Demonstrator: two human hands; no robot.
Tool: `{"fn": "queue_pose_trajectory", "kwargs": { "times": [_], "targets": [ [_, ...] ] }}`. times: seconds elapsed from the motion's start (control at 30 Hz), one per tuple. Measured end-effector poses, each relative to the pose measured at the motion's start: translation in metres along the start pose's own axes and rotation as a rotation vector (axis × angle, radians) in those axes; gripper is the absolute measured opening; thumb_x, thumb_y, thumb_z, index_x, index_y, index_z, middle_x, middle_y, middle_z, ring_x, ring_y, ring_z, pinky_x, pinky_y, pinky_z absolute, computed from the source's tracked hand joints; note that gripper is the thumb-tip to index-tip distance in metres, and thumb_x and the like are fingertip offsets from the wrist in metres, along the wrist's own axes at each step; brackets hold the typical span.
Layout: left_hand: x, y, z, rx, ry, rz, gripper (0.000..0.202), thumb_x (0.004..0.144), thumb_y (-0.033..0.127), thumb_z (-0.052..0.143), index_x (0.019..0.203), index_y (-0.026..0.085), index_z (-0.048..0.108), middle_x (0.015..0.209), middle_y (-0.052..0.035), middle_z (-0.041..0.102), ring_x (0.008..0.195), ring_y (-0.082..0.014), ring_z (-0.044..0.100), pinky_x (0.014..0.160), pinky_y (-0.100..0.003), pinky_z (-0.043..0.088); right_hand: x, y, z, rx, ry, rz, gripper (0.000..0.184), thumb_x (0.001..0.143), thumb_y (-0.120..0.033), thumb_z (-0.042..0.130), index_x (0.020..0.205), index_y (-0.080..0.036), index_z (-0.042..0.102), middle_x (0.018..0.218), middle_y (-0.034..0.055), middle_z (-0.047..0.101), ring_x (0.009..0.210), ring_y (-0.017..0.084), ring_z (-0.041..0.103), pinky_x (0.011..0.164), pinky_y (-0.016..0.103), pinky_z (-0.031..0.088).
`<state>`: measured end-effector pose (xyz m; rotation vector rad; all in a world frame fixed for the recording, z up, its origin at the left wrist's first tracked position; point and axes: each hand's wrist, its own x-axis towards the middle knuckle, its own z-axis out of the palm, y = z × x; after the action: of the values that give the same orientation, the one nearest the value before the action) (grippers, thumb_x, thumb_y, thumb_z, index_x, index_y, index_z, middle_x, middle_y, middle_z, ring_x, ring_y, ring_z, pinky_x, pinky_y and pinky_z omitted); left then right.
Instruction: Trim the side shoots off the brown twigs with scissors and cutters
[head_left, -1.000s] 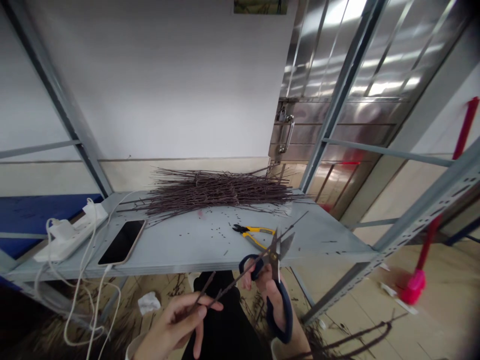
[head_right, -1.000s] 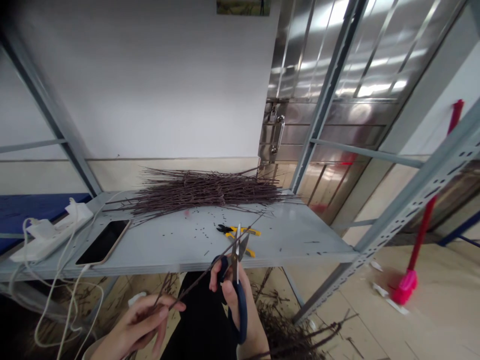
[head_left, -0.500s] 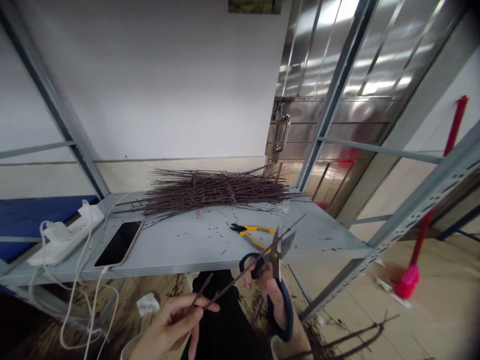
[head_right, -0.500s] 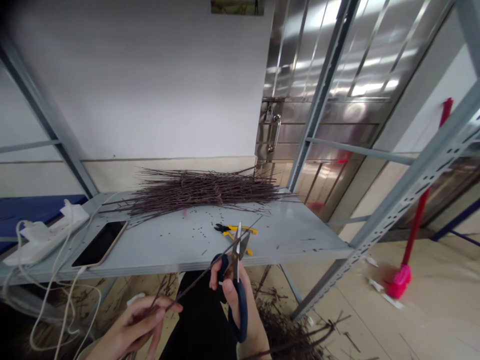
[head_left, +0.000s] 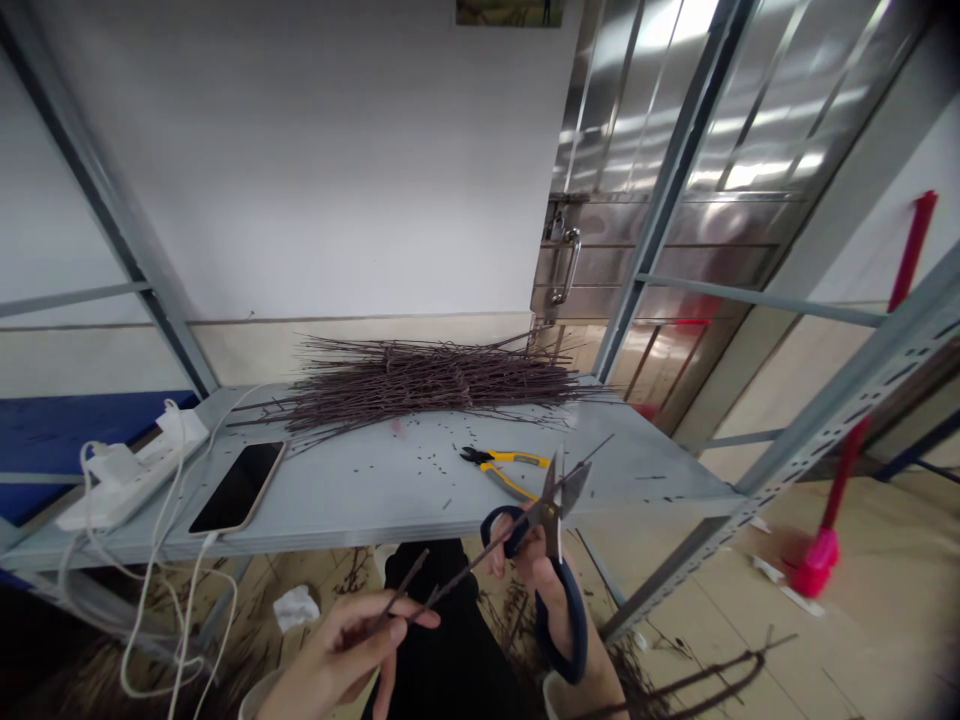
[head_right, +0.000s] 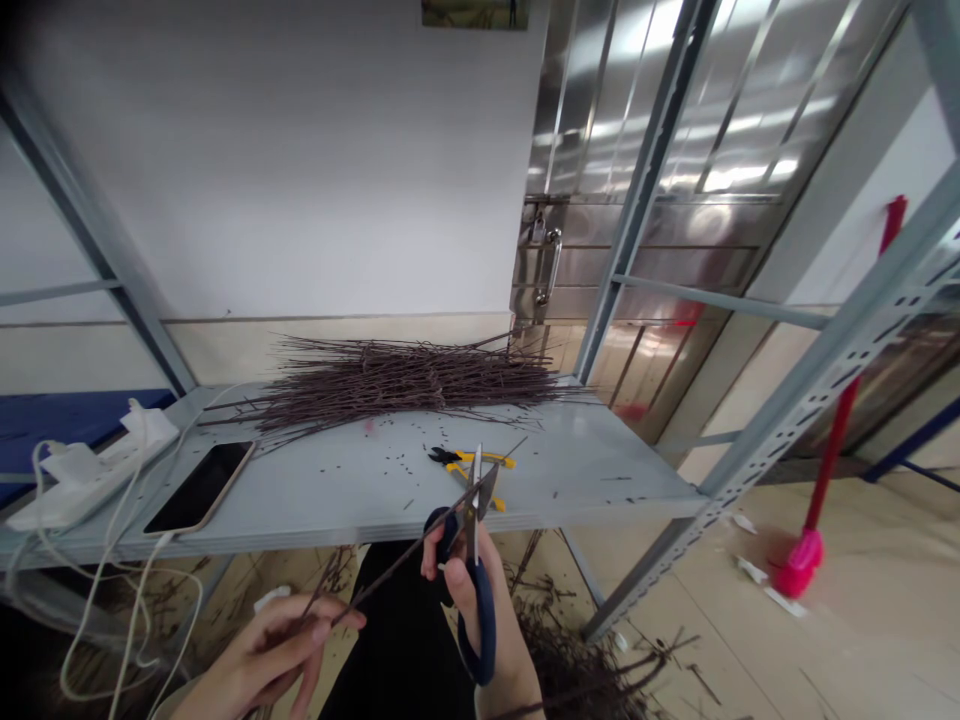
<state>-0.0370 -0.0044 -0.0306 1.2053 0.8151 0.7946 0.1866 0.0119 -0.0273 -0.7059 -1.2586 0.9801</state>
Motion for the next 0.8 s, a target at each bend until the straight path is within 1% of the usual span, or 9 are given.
{"fn": "queue_pose_trajectory", "kwargs": {
  "times": [0.1,0.17,0.23,0.3,0.43,0.5,0.57,0.67,0.8],
  "targets": [
    [0.0,0.0,-0.001,-0.02,0.005,-0.001,0.032,0.08,0.046,0.063,0.093,0.018,0.071,0.096,-0.0111,0.072,0.035,-0.0058,0.055,0.035,-0.018,0.034,0.001,-0.005,-0.002,0.03,-0.03,-0.013,0.033,0.086,-0.055,0.044,0.092,-0.025,0.054,0.07,0.0021,0.052,0.063,0.019,0.047,0.061,0.034,0.039],
    [-0.001,0.0,-0.002,-0.031,0.009,-0.002,0.032,0.08,0.047,0.063,0.093,0.018,0.071,0.086,-0.0089,0.073,0.034,-0.0065,0.054,0.035,-0.018,0.035,0.002,-0.008,-0.004,0.001,-0.04,0.013,0.034,0.086,-0.055,0.045,0.093,-0.024,0.055,0.071,0.0022,0.053,0.064,0.019,0.048,0.064,0.034,0.039],
    [-0.001,0.0,-0.003,-0.022,0.012,-0.009,0.032,0.08,0.046,0.063,0.093,0.018,0.071,0.07,-0.0055,0.071,0.034,-0.007,0.054,0.035,-0.017,0.034,0.003,-0.011,-0.005,-0.028,-0.044,0.028,0.036,0.086,-0.056,0.045,0.094,-0.023,0.055,0.072,0.0022,0.053,0.066,0.019,0.049,0.064,0.033,0.039],
    [-0.001,-0.002,-0.004,-0.022,0.013,-0.011,0.032,0.08,0.046,0.064,0.093,0.018,0.071,0.066,-0.0038,0.069,0.033,-0.0069,0.054,0.033,-0.016,0.031,0.004,-0.013,-0.006,-0.043,-0.037,0.027,0.038,0.085,-0.057,0.047,0.093,-0.022,0.055,0.071,0.002,0.053,0.065,0.018,0.049,0.062,0.032,0.039],
    [-0.001,-0.004,-0.005,-0.051,0.008,-0.006,0.029,0.079,0.046,0.065,0.093,0.021,0.071,0.089,-0.0072,0.073,0.033,-0.0053,0.056,0.032,-0.015,0.031,0.006,-0.015,-0.006,-0.063,-0.044,0.004,0.037,0.085,-0.058,0.047,0.091,-0.022,0.056,0.07,0.0022,0.053,0.062,0.018,0.048,0.059,0.032,0.039],
    [-0.002,-0.002,-0.005,-0.037,0.01,-0.009,0.03,0.079,0.046,0.065,0.094,0.022,0.071,0.096,-0.0086,0.072,0.034,-0.0056,0.057,0.032,-0.015,0.03,0.006,-0.015,-0.006,-0.061,-0.053,-0.001,0.035,0.085,-0.056,0.048,0.092,-0.023,0.056,0.071,0.002,0.054,0.062,0.017,0.048,0.058,0.031,0.04],
    [-0.003,0.002,-0.004,-0.01,0.015,-0.018,0.033,0.077,0.049,0.065,0.093,0.021,0.071,0.098,-0.01,0.072,0.035,-0.0063,0.058,0.031,-0.015,0.027,0.006,-0.016,-0.007,-0.057,-0.061,0.001,0.034,0.085,-0.056,0.048,0.094,-0.024,0.056,0.072,0.0018,0.054,0.063,0.018,0.049,0.058,0.031,0.041],
    [-0.003,0.009,-0.002,0.049,0.014,-0.043,0.039,0.076,0.053,0.065,0.091,0.018,0.071,0.094,-0.0111,0.073,0.034,-0.0059,0.056,0.031,-0.016,0.02,0.007,-0.017,-0.008,-0.071,-0.07,0.009,0.033,0.085,-0.056,0.048,0.094,-0.025,0.056,0.073,0.0025,0.055,0.064,0.018,0.05,0.059,0.031,0.042],
    [-0.003,0.014,0.001,0.061,0.023,-0.056,0.042,0.073,0.056,0.065,0.089,0.018,0.071,0.096,-0.0118,0.073,0.035,-0.0067,0.057,0.031,-0.017,0.018,0.007,-0.026,-0.006,-0.088,-0.035,-0.002,0.034,0.083,-0.057,0.051,0.089,-0.025,0.058,0.073,0.0036,0.054,0.066,0.019,0.051,0.059,0.031,0.044]
  ]
}}
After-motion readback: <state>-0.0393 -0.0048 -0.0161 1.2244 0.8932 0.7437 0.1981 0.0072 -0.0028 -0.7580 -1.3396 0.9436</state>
